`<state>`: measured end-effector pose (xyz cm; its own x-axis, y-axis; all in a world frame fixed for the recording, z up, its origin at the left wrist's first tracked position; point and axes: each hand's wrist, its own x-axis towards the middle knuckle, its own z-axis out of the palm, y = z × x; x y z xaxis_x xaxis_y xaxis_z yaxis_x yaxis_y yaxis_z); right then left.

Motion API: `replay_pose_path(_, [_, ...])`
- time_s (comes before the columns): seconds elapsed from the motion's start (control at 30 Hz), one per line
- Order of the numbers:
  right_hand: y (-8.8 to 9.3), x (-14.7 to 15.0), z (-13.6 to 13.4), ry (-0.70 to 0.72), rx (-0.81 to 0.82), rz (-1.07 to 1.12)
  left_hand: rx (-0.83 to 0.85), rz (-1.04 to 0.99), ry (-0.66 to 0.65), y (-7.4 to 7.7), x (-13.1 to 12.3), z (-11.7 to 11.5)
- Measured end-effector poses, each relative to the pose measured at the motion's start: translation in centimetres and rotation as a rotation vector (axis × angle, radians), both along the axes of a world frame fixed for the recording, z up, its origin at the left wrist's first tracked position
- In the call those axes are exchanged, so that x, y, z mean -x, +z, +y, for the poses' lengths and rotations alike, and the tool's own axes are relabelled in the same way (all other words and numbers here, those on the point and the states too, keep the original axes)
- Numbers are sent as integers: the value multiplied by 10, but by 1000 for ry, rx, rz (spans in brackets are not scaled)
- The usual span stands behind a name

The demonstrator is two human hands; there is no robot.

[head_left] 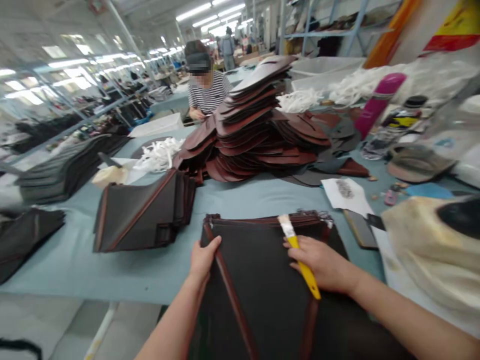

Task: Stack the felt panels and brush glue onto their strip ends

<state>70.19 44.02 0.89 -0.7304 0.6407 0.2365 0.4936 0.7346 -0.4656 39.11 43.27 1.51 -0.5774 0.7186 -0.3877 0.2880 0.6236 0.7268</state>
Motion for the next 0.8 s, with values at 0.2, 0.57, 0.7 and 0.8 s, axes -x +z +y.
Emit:
replay_pose_path(0.2, [6, 15, -5, -49, -245, -197, 18, 20, -105, -19, 32, -6])
replay_pose_path(0.57, [71, 195, 71, -626, 800, 982, -283, 240, -351, -3, 57, 14])
replay_pose_path(0.7, [43, 222, 85, -541, 977, 870, -206, 242, -320, -8, 56, 17])
replay_pose_path(0.8, [34, 224, 92, -513, 868, 631, -162, 229, -313, -9, 55, 18])
